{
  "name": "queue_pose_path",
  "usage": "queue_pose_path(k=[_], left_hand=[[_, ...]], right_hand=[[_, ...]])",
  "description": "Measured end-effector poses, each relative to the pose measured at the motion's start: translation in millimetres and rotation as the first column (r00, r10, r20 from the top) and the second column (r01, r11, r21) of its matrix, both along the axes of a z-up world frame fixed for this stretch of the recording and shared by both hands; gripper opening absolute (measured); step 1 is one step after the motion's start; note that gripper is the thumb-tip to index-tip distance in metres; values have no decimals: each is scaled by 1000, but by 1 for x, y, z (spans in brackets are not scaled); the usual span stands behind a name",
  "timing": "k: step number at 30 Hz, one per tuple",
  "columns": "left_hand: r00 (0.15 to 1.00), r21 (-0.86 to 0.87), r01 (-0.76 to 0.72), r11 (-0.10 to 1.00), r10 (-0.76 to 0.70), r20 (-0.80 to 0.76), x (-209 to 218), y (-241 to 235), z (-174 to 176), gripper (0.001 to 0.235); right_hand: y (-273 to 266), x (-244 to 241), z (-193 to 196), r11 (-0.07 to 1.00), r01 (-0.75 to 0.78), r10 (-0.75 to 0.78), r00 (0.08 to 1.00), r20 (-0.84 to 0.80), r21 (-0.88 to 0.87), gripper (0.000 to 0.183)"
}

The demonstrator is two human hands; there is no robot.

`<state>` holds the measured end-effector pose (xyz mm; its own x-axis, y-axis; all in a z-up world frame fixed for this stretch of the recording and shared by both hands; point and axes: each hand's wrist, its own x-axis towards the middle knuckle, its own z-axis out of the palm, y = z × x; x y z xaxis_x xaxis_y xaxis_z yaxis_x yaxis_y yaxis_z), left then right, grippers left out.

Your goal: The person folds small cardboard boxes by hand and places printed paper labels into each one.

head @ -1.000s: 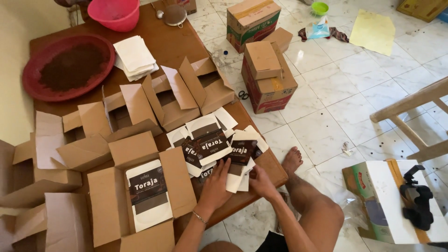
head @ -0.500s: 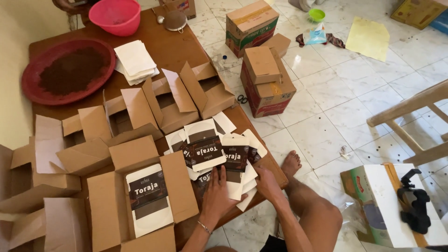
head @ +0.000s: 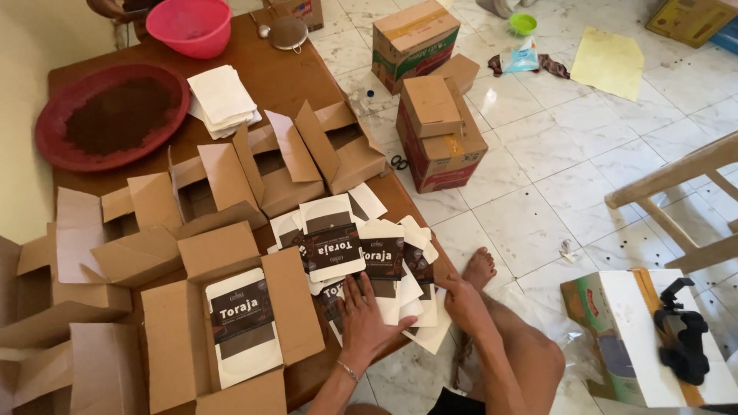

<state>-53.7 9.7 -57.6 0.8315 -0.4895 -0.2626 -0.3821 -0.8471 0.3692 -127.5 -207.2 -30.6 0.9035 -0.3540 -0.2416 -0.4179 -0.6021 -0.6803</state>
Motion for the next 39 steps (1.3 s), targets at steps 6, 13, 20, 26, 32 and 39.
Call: queue_pose_path(k=[6, 13, 20, 26, 32, 39], left_hand=[[991, 67, -26, 997, 18, 130, -8, -7, -10, 156], [961, 247, 23, 969, -89, 260, -12, -7, -17, 158], [877, 187, -11, 982, -80, 474, -12, -2, -36, 162], [984, 109, 47, 993, -65, 164, -6, 3, 6, 158], [942, 61, 12, 998, 9, -337, 4, 2, 96, 129], [705, -676, -487, 552, -208, -678, -19, -20, 126, 69]], right_hand=[[7, -1, 29, 981, 184, -181, 982, -60, 60, 53], [-27, -32, 31, 840, 486, -487, 872, -58, 240, 37], [-41, -42, 22, 691, 578, -719, 610, 333, 434, 48], [-40, -42, 17, 691, 547, -720, 468, 512, 472, 47], [-37, -45, -6, 713, 465, -701, 468, 539, 524, 43], [-3, -19, -6, 810, 283, -545, 686, 482, 513, 35]])
